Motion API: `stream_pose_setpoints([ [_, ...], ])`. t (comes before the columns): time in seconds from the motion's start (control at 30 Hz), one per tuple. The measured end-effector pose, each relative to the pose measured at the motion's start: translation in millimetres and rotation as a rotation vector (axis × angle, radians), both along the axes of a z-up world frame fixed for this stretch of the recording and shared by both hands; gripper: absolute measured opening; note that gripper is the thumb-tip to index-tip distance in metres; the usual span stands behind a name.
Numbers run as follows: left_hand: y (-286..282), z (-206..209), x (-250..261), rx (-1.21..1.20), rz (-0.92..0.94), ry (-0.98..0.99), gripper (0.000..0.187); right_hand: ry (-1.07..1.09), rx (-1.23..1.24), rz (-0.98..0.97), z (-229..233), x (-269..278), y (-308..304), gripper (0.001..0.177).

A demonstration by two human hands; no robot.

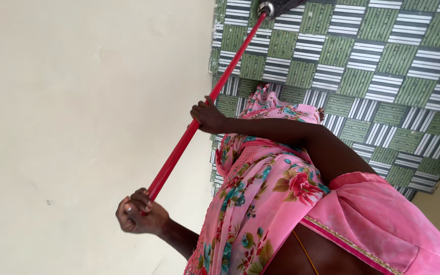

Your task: The person mops a tiled floor using a red-handled mop. They move the mop back and forth across the green and white patterned tiles, covering different sections of the room.

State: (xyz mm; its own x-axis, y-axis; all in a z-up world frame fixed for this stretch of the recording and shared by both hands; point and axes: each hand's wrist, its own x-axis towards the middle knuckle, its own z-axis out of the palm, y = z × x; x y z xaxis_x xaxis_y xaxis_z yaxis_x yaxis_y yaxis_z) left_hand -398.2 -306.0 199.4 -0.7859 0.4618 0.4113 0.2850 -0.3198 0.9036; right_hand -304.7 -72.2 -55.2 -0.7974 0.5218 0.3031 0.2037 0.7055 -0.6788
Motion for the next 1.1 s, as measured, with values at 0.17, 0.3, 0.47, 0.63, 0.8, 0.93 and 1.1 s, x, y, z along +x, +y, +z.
stream_pose_setpoints([
  [0.17, -81, 37, -1, -0.378, 0.232, 0.25, 0.018, -0.032, -0.033, 0.429, 7, -44, -52, 0.038],
  [0.3, -80, 6, 5, -0.14, 0.318, 0.175, 0.018, -0.182, 0.018, 0.589, -10, -55, -51, 0.028],
  [0.47, -61, -6, 25, -0.047, 0.337, 0.176, 0.016, -0.115, 0.003, 0.562, -24, -44, -33, 0.02],
  [0.63, 9, -31, 56, -0.083, 0.103, 0.158, 0.011, 0.034, 0.101, 0.305, -46, -20, 46, 0.015],
  [0.8, 129, -72, 93, -0.407, -0.194, 0.061, 0.023, 0.036, 0.127, 0.021, -79, 12, 178, 0.025],
  [0.93, 227, -88, 106, -0.635, -0.227, 0.198, 0.029, -0.14, 0.224, -0.043, -117, 29, 285, 0.014],
  [1.1, 314, -90, 156, -0.865, -0.122, 0.124, 0.031, -0.373, 0.244, 0.041, -136, 60, 374, 0.016],
])
